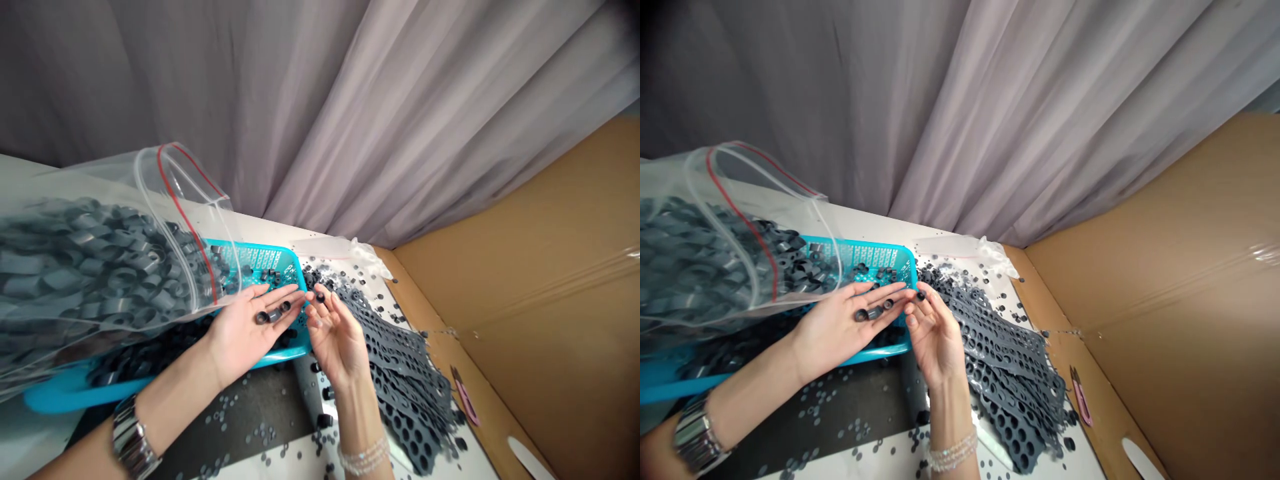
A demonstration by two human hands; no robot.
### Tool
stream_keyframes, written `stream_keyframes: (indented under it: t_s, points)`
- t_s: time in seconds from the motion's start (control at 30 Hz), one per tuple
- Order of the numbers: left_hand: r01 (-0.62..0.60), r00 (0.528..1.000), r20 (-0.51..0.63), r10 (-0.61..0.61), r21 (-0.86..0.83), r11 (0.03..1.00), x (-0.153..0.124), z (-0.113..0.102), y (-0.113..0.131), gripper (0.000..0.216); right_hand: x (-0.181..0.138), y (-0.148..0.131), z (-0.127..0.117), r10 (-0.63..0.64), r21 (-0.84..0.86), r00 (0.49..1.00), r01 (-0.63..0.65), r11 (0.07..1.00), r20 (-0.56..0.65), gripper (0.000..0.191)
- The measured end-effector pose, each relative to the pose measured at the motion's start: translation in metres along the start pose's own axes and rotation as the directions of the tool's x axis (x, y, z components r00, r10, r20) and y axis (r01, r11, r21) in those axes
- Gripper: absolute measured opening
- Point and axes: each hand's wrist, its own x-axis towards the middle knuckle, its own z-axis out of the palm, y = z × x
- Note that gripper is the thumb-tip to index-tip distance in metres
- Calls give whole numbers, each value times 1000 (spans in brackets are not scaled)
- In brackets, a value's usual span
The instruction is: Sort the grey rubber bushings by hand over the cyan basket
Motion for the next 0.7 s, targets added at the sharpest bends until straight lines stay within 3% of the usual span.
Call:
stream_keyframes:
  t_s: [0.1, 0.2, 0.27, 0.33, 0.4, 0.43, 0.57, 0.7]
  points:
    - [7, 1000, -12, -7, 11, 1000, 1, 0, -1, 45, -2, -2, 1, -17, -57, 999, 15, 998, -43, 17]
    - [6, 1000, -16, -6, 26, 1000, 2, 0, -3, 44, -4, 0, 3, -145, -316, 989, 125, 941, -42, 15]
    - [5, 1000, -8, -5, 48, 999, 3, -1, -4, 45, -7, 2, 4, -267, -598, 963, 226, 769, 21, 15]
    - [3, 1000, -7, -2, 73, 997, 4, -1, -5, 47, -8, 5, 4, -334, -808, 932, 301, 506, 138, 16]
    - [6, 1000, -6, -5, 86, 996, 4, -1, -5, 47, -9, 7, 4, -320, -890, 914, 347, 297, 250, 17]
    - [9, 1000, -9, -8, 86, 996, 4, 0, -5, 47, -9, 7, 3, -304, -902, 909, 361, 237, 284, 17]
    - [30, 1000, -4, -30, 79, 996, 4, 2, -6, 44, -5, 8, -2, -310, -925, 909, 341, 171, 278, 19]
    - [63, 994, 81, -69, 73, 995, 3, 2, -7, 46, -1, 7, -9, -374, -949, 900, 287, 127, 222, 22]
